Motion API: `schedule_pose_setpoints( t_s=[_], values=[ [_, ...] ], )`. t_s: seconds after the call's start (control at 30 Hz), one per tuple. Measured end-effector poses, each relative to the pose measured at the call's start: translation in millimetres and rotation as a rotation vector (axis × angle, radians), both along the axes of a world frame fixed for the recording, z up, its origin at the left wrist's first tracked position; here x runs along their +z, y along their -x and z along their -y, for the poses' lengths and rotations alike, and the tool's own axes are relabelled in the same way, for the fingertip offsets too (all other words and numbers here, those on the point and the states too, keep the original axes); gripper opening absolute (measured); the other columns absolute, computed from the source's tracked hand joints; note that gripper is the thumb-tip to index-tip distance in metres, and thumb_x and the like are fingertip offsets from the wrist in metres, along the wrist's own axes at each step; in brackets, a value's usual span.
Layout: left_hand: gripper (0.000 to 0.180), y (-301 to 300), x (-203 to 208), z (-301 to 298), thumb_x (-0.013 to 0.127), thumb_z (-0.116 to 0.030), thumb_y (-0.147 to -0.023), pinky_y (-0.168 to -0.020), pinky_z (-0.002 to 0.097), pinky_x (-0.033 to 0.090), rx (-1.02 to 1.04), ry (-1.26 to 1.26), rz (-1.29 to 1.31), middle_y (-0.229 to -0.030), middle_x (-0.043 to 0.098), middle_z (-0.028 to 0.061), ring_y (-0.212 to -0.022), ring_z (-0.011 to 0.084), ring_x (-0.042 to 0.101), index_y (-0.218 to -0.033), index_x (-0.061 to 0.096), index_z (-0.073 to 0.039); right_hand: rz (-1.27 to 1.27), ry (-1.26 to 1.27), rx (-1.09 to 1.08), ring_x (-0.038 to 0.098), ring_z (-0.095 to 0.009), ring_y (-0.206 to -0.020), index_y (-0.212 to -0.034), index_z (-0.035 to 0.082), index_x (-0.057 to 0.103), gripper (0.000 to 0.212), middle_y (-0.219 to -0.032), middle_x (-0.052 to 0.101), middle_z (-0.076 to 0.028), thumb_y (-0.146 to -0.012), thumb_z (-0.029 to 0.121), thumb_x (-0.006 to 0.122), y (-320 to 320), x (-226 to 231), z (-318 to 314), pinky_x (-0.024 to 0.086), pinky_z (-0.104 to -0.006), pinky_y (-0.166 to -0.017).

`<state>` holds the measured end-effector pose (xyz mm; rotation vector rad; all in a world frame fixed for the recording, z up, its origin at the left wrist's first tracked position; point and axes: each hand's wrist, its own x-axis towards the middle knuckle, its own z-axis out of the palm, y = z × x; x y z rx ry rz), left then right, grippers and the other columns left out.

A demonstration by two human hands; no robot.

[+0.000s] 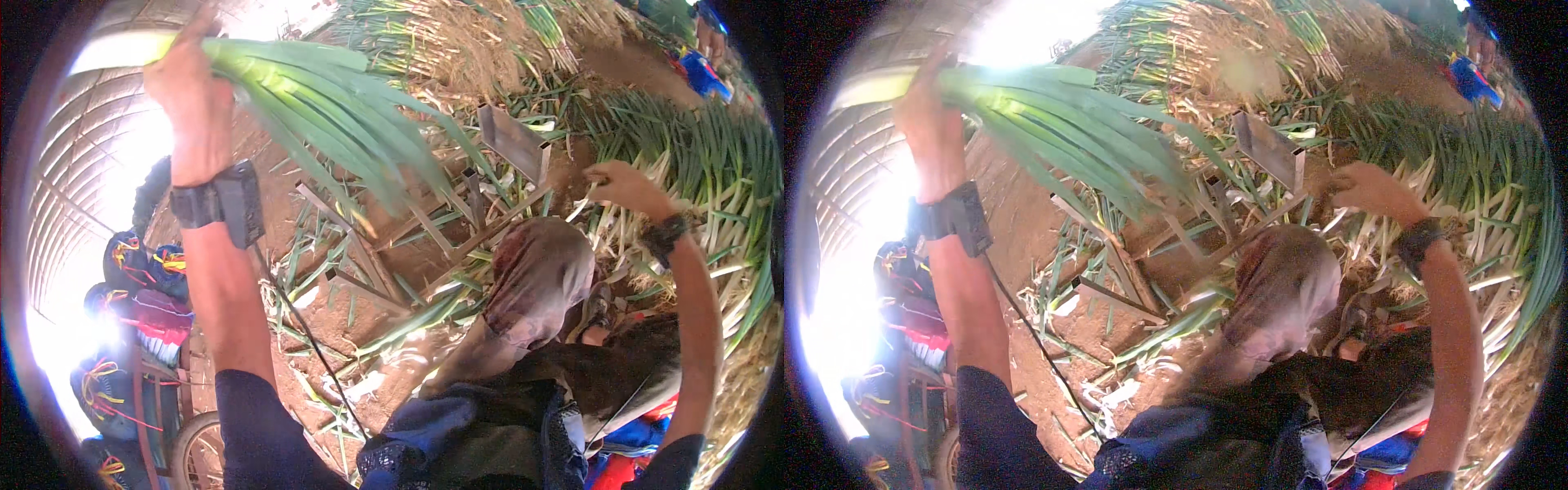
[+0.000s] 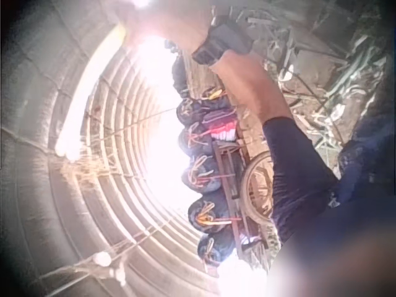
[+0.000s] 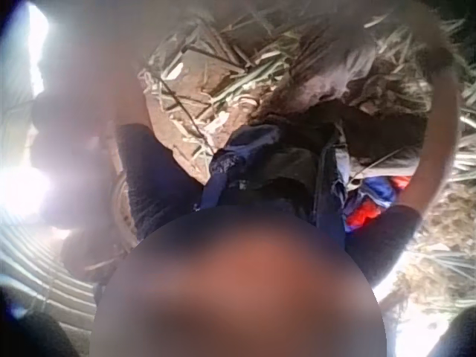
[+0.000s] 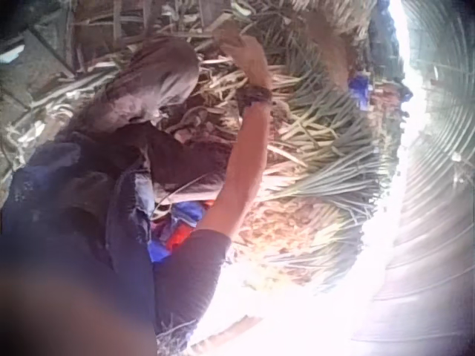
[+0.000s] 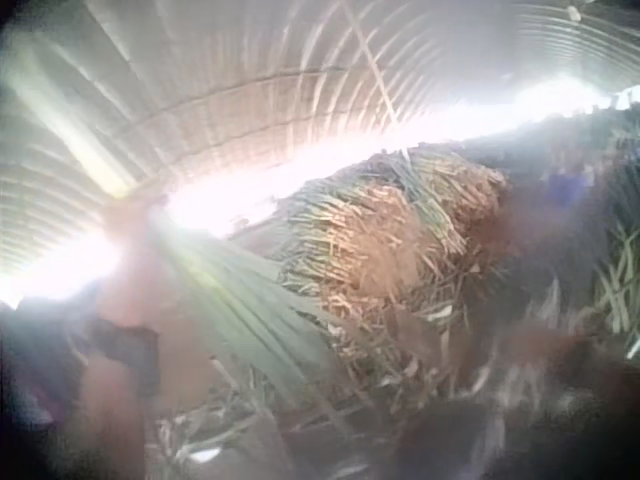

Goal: The person sits on the ground and uses a handheld knife to trim the roots and lower stems of green onions. The trimmed onions are placed into a metal rack, and the discarded root ends are left on the ground.

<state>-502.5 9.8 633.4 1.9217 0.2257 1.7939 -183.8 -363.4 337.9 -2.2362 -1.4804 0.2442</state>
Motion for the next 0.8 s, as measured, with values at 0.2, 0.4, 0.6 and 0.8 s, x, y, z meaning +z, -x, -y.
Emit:
schedule_pose_setpoints(
  t_s=[0.2, 0.4, 0.6, 0.8],
  values=[
    [0.027, -8, 2, 7, 0.073, -0.008, -0.094, -0.08, 0.0398, 0.057, 0.07, -0.218, -0.042, -0.097, 0.067, 0.0165, -0.089, 0.0271, 0.067, -0.112, 0.068, 0.012, -0.152, -0.19, 0.268, 0.069, -0.037, -0.104, -0.121, 0.005, 0.072, 0.038, -0.114, 0.071, -0.023, -0.097, 0.032, 0.062, 64, 5, -77, 0.054, -0.0435, -0.093],
    [0.03, -23, 0, 26, 0.067, -0.012, -0.099, -0.093, 0.0451, 0.055, -0.318, 0.11, -0.005, -0.109, 0.062, 0.0163, -0.108, 0.0292, 0.064, -0.118, 0.061, 0.01, -0.384, -0.588, 0.241, 0.069, -0.028, -0.109, -0.134, 0.007, 0.065, 0.038, -0.124, 0.07, -0.018, -0.101, 0.025, 0.059, 83, -12, -117, 0.054, -0.0387, -0.097],
    [0.048, -38, 1, 51, 0.064, -0.01, -0.1, -0.1, 0.0491, 0.053, -0.387, 0.154, -0.005, -0.124, 0.053, 0.0178, -0.117, 0.0307, 0.06, -0.138, 0.045, 0.012, -0.481, -0.565, 0.008, 0.067, -0.016, -0.112, -0.142, 0.016, 0.063, 0.045, -0.129, 0.071, -0.01, -0.098, 0.01, 0.063, 57, -16, -109, 0.053, -0.033, -0.099],
    [0.056, -49, 5, 63, 0.066, -0.012, -0.1, -0.103, 0.0507, 0.051, -0.579, 0.387, 0.144, -0.132, 0.05, 0.021, -0.121, 0.0328, 0.059, -0.144, 0.04, 0.011, -0.442, -0.535, -0.033, 0.069, -0.021, -0.11, -0.128, 0.017, 0.073, 0.037, -0.129, 0.073, -0.006, -0.091, 0.012, 0.071, 54, 4, -100, 0.054, -0.0331, -0.099]
  ],
)
